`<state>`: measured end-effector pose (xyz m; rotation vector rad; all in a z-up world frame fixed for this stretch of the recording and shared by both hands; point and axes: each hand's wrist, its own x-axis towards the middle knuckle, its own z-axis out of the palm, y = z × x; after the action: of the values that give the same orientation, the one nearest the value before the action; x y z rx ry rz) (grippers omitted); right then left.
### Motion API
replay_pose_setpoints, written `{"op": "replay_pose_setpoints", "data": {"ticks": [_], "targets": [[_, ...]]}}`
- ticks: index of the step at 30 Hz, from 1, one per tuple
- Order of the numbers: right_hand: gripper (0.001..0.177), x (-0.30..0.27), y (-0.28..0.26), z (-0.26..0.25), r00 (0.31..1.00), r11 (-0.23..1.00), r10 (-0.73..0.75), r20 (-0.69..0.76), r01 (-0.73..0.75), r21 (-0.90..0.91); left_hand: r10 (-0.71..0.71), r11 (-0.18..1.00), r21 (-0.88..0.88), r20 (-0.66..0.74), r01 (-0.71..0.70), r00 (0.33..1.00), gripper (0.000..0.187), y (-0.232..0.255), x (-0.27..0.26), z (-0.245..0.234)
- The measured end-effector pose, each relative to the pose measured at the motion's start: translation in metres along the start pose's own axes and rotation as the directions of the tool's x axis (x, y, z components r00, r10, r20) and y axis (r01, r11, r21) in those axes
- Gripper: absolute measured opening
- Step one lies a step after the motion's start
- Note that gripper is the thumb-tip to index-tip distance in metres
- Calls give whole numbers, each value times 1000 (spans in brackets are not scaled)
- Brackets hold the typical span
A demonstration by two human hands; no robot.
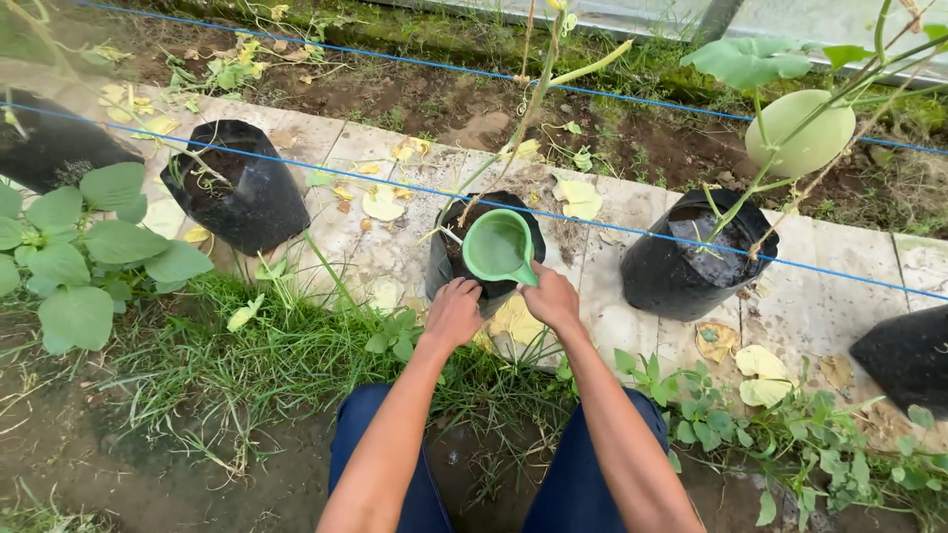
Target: Watering melon plants in a greenhouse using a green scoop and water from buckets.
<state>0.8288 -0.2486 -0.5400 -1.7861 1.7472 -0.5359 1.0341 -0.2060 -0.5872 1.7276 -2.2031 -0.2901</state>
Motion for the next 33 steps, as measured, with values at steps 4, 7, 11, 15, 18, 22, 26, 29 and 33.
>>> {"op": "replay_pose_setpoints", "data": {"ticks": [4, 7, 11, 15, 18, 22, 26, 29, 33], "targets": [[61, -6, -14, -2, 998, 997, 60, 18, -59, -44, 3, 1000, 3, 1, -3, 1000, 44, -4, 1, 3], [59, -8, -21, -3, 999, 995, 45, 8, -44, -88, 5, 1000, -3, -14, -5, 1000, 46, -7, 2, 6], [61, -8, -25, -4, 1000, 987, 6, 13, -4, -159, 4, 1000, -15, -30, -4, 1000, 49, -8, 6, 10], [62, -11, -32, -6, 1000, 982, -22, 22, 26, -185, -3, 1000, -30, -59, 1, 998, 46, -7, 5, 12], [64, -11, -28, 0, 998, 978, -69, 13, 71, -194, -24, 999, -33, -7, 24, 1000, 43, 0, 5, 4], [64, -15, -40, -1, 995, 978, -102, -4, 100, -186, -2, 1000, -26, -31, 1, 1000, 44, -2, 6, 3], [67, -19, -42, 4, 984, 963, -176, -20, 168, -209, -15, 999, -51, -70, 11, 997, 42, -3, 8, 6], [71, -23, -43, 7, 967, 940, -251, -42, 233, -249, -40, 999, -36, -77, 37, 996, 39, 6, 9, -2], [80, -30, -51, 4, 947, 907, -319, -31, 295, -300, -91, 996, -17, -118, 90, 989, 34, 15, 13, -14]]}}
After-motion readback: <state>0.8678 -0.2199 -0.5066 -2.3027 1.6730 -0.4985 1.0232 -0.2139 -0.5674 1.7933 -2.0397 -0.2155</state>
